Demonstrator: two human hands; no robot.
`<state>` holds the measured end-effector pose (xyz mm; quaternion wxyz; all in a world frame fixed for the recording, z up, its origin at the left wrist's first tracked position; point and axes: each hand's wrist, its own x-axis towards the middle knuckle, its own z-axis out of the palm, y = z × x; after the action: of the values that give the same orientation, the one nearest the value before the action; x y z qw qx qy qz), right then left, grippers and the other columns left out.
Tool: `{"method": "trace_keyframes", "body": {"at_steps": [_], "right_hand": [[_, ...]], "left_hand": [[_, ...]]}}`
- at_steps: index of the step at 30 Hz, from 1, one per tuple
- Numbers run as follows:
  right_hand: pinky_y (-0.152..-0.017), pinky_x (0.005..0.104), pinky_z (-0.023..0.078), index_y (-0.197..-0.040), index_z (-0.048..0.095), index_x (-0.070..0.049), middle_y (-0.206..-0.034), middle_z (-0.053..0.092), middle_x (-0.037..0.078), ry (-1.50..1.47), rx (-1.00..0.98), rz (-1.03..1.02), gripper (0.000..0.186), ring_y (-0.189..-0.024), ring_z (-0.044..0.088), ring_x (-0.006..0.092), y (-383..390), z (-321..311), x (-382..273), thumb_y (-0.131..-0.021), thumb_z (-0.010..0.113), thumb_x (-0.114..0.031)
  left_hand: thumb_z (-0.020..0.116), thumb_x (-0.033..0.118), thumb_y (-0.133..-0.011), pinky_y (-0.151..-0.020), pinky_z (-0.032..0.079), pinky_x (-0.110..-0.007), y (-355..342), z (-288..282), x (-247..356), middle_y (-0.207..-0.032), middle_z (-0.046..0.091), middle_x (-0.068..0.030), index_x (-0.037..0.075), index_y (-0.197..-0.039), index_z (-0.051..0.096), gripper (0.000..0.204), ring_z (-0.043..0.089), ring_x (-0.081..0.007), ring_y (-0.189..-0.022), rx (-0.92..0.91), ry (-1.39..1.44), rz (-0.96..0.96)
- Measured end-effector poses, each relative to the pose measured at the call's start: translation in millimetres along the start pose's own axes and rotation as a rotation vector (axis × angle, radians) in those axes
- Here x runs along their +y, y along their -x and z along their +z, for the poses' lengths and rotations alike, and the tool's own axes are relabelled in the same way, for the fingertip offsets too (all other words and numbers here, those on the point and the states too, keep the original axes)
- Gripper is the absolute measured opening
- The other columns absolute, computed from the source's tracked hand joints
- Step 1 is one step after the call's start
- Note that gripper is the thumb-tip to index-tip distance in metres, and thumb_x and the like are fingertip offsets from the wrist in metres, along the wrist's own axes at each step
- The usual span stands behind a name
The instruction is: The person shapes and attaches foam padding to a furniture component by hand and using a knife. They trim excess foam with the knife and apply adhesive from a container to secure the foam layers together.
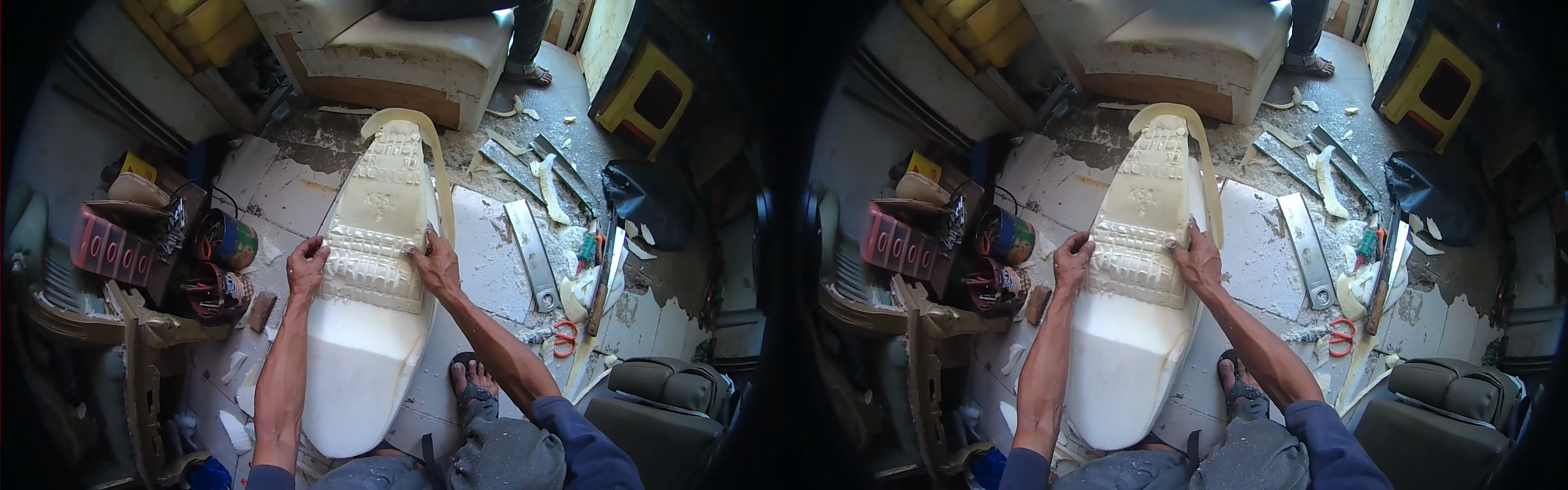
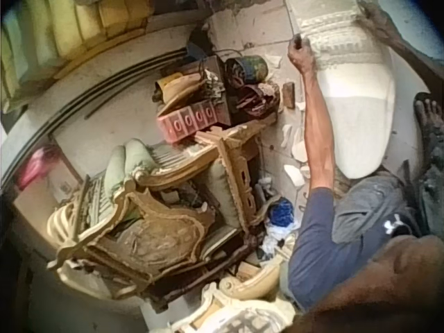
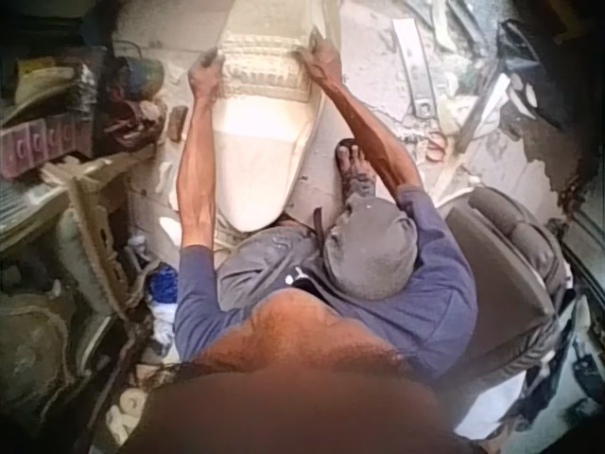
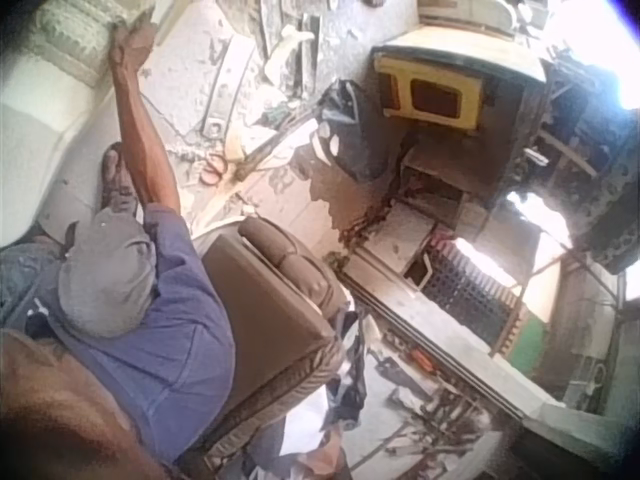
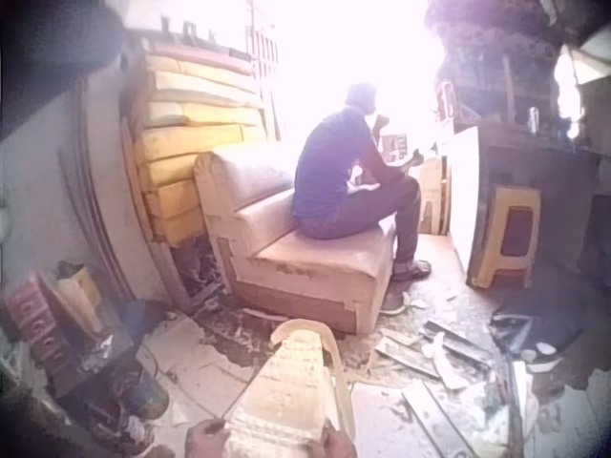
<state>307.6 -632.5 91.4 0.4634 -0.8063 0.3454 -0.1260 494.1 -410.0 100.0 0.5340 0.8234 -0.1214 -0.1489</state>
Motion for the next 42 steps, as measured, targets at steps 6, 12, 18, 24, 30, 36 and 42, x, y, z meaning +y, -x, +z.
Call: {"method": "trace_keyframes", "body": {"at_steps": [6,12,18,24,30,36,42], "right_hand": [[-0.082,0.0451,0.049,-0.149,0.051,-0.010,-0.095,0.059,0.018,-0.070,0.050,-0.029,0.071,-0.087,0.060,0.0341,-30,-2,1,-0.088,0.075,-0.036],[-0.083,0.0445,0.049,-0.147,0.053,-0.008,-0.095,0.060,0.019,-0.033,0.085,-0.032,0.069,-0.089,0.061,0.0347,-44,-5,0,-0.087,0.075,-0.034],[-0.084,0.0457,0.050,-0.143,0.056,-0.005,-0.097,0.062,0.021,-0.025,0.071,0.029,0.066,-0.092,0.062,0.0372,-46,-9,-1,-0.087,0.075,-0.034],[-0.082,0.0446,0.051,-0.136,0.061,-0.003,-0.096,0.061,0.020,-0.066,0.116,0.032,0.059,-0.089,0.063,0.0354,-41,-16,-8,-0.087,0.074,-0.031],[-0.079,0.0420,0.051,-0.131,0.065,-0.005,-0.092,0.065,0.017,-0.134,0.159,0.021,0.049,-0.086,0.064,0.0296,-53,-33,-15,-0.089,0.073,-0.030],[-0.078,0.0414,0.052,-0.133,0.065,-0.010,-0.088,0.070,0.016,-0.089,0.111,0.036,0.051,-0.080,0.066,0.0310,-59,-25,9,-0.090,0.071,-0.037],[-0.083,0.0431,0.052,-0.137,0.061,-0.005,-0.096,0.071,0.019,-0.252,0.031,0.133,0.058,-0.089,0.068,0.0335,-49,-24,10,-0.090,0.070,-0.038]], "left_hand": [[0.075,0.010,-0.091,-0.087,0.053,-0.027,-31,14,2,-0.108,0.073,-0.0060,0.000,-0.122,0.070,0.032,0.066,-0.0132,-0.094,-0.016,0.046,-0.041],[0.075,0.011,-0.091,-0.085,0.054,-0.028,-48,25,-2,-0.105,0.074,-0.0075,0.000,-0.120,0.071,0.031,0.067,-0.0145,-0.093,-0.026,0.037,-0.067],[0.074,0.011,-0.091,-0.086,0.052,-0.027,-45,26,-1,-0.107,0.073,-0.0065,0.000,-0.122,0.071,0.033,0.065,-0.0135,-0.093,-0.038,0.081,-0.017],[0.074,0.013,-0.092,-0.086,0.053,-0.028,-44,30,12,-0.106,0.073,-0.0069,-0.001,-0.122,0.070,0.034,0.065,-0.0143,-0.093,-0.020,-0.043,-0.017],[0.072,0.017,-0.094,-0.087,0.052,-0.028,-59,45,35,-0.105,0.073,-0.0078,0.000,-0.121,0.070,0.032,0.065,-0.0145,-0.095,0.000,-0.010,0.100],[0.067,0.021,-0.098,-0.092,0.052,-0.029,-57,53,13,-0.113,0.073,-0.0120,-0.002,-0.127,0.067,0.037,0.066,-0.0175,-0.102,-0.015,-0.132,0.040],[0.071,0.022,-0.096,-0.088,0.053,-0.029,-48,34,13,-0.110,0.073,-0.0123,-0.005,-0.127,0.066,0.041,0.067,-0.0180,-0.098,-0.046,-0.042,0.088]]}}
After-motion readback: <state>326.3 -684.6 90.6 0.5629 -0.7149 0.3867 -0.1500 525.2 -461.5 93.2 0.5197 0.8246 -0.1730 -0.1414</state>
